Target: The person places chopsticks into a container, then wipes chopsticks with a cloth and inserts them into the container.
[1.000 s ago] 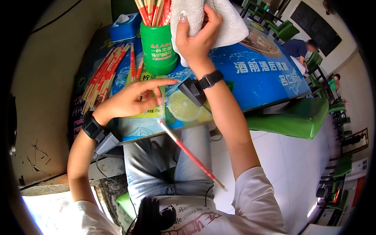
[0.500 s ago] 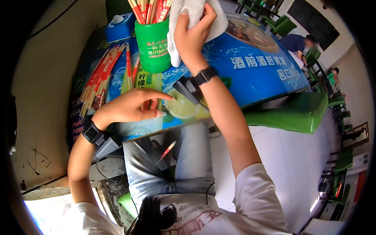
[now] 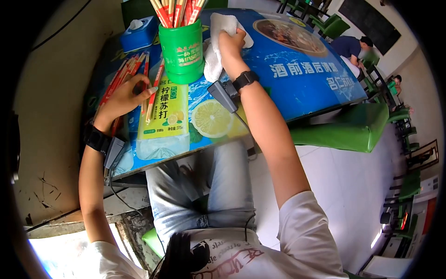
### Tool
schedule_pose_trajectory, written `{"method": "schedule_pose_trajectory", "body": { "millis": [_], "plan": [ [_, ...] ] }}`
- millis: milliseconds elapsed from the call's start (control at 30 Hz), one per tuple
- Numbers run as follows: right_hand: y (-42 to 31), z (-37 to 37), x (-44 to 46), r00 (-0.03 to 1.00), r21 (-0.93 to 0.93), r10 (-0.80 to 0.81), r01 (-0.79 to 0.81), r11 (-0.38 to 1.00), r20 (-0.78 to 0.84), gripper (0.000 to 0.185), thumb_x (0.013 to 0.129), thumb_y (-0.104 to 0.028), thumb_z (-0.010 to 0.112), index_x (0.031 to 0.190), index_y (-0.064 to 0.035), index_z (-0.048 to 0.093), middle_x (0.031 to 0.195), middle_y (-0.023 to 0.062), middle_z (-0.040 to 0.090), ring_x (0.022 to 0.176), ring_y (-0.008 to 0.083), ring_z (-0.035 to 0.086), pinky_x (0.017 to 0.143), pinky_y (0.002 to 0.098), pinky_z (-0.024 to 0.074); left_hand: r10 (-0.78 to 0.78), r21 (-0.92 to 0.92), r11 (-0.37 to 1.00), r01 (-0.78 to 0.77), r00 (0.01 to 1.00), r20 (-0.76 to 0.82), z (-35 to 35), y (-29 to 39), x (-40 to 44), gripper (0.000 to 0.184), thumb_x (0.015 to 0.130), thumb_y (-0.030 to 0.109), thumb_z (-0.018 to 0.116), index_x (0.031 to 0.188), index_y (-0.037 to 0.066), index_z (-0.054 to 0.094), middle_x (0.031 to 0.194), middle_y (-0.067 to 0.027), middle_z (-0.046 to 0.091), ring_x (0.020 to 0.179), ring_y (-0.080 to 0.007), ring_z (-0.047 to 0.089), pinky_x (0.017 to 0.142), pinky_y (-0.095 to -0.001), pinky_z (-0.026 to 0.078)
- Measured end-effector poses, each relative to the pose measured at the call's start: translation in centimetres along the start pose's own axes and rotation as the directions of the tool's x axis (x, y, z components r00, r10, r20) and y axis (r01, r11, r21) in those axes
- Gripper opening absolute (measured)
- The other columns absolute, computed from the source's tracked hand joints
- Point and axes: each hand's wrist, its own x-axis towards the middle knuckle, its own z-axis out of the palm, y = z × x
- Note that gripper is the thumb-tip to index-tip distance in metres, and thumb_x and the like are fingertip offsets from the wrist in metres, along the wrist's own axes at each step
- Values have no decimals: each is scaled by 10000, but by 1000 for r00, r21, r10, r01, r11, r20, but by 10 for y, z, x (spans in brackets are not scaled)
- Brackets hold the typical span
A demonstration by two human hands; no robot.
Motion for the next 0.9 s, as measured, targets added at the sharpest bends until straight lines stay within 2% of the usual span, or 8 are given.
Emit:
{"method": "schedule_pose_trajectory", "body": {
  "millis": [133,267,367,400,433,533,667,900],
  "plan": [
    [-9,4,-9,955,-57,-288,284,957,-75,501,795,-134,564,1222,-1,337,1215,227,373,1105,345,427,944,403,358,-114,147,984,98,988,108,-4,7,1,302,838,295,641,958,41,528,731,-85,570,681,-161,548,602,-292,416],
    [-45,10,-30,695,12,-699,711,703,-170,463,813,-98,557,1209,1,337,1159,216,402,1050,324,444,926,398,356,-96,62,994,92,993,68,-4,6,-2,272,834,217,635,1019,54,520,693,-84,554,646,-159,527,578,-300,400],
    [-77,16,-51,467,103,-850,884,456,-242,491,781,-87,598,1203,-2,361,1119,198,427,982,312,468,892,367,371,-147,-1,989,147,986,77,-4,14,-1,278,833,173,623,1063,60,516,698,-88,545,633,-153,511,566,-300,388],
    [-86,13,-64,415,34,-897,909,415,-152,504,857,-89,554,1251,-5,251,1196,179,382,1080,233,442,938,358,355,-156,-21,987,159,984,82,-5,15,-1,286,833,163,619,1080,62,514,702,-90,542,630,-150,505,563,-299,383],
    [-81,26,-63,332,26,-886,939,343,-325,449,809,-43,542,1224,4,376,1096,156,446,1031,278,478,902,364,383,-172,-12,985,173,983,68,-6,17,-2,296,836,173,604,1095,58,516,760,-132,569,681,-201,545,597,-325,411],
    [-81,24,-79,165,31,-986,986,164,-19,575,810,-57,590,1256,13,233,1196,179,369,1076,249,435,929,361,362,-170,62,983,170,985,-10,-3,18,-2,343,838,193,576,1140,45,510,889,-227,620,796,-315,626,684,-385,472],
    [-80,24,-94,-126,-98,-971,984,-148,202,513,721,-63,667,1168,-22,420,1101,155,426,972,257,463,826,324,398,-122,286,947,149,986,-111,11,15,-3,450,832,247,591,1218,56,460,905,-228,621,873,-380,600,761,-424,464],
    [-77,29,-95,-5,-44,-988,999,-12,157,497,704,-34,669,1150,-36,451,1068,140,464,958,268,477,811,335,418,-170,88,982,166,985,33,8,14,0,456,831,180,588,1248,65,443,894,-198,615,823,-303,609,733,-362,462]
  ]
}}
